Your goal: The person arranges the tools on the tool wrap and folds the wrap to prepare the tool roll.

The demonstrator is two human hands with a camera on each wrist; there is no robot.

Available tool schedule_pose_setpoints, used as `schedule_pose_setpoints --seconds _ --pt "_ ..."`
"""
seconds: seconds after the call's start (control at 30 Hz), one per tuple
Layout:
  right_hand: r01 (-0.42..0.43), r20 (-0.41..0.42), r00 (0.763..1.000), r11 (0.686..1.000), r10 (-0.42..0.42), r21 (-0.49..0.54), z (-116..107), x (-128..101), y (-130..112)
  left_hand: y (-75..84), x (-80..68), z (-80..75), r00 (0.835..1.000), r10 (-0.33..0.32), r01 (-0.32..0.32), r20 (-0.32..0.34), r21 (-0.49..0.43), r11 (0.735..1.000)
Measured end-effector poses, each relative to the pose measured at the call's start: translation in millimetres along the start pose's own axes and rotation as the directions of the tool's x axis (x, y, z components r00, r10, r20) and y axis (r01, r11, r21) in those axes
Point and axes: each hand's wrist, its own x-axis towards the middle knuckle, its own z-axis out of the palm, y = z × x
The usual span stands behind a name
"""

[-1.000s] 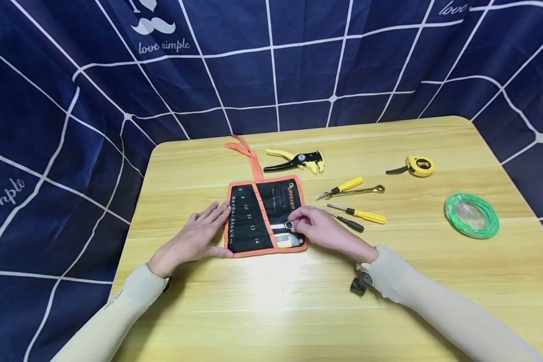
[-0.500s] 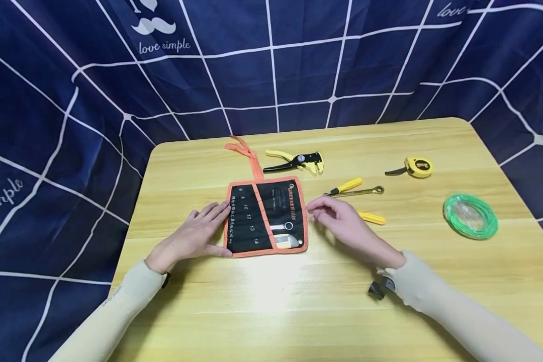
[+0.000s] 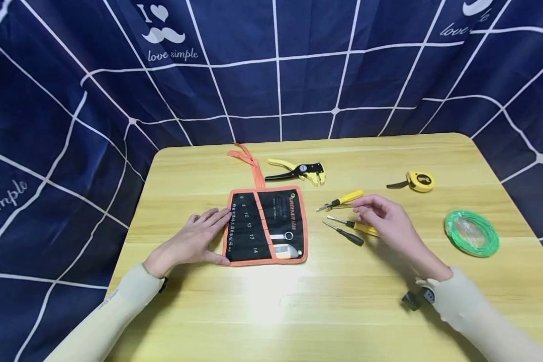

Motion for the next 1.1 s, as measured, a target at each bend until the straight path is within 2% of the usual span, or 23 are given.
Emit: schedule_pose_setpoints --seconds 0.2,0.4,0.67,0.77,0.9,1.1 --pt "-0.052 -0.063 0.997 0.995 0.047 -0.084 -22 5 25 0.1 -0.3 0.0 1.0 0.011 -0.01 -0.022 0.022 1.0" --pt "-0.101 -0.058 0.994 0.987 0.094 -0.125 -38 19 40 -1.0 -1.6 -1.4 1.0 -0.017 0.017 -0.021 0.004 1.0" --pt "-0.084 -0.025 0.996 0.967 0.081 -0.24 -50 28 49 2.6 0.3 0.5 1.0 -0.009 0.009 -0.001 -0.007 1.0" --pt "-0.074 -0.025 0.997 0.942 0.069 -0.328 -52 35 50 2.8 0.4 0.0 1.0 -0.011 0.011 -0.006 -0.005 1.0" --pt "-0.04 0.002 0.999 0.889 0.046 -0.456 -57 42 50 2.1 0.4 0.6 1.0 -0.015 0.015 -0.008 -0.009 1.0" --pt "0.057 0.12 0.993 0.838 0.01 -0.542 -65 49 51 -0.5 1.1 3.0 1.0 -0.007 0.007 -0.01 -0.001 1.0"
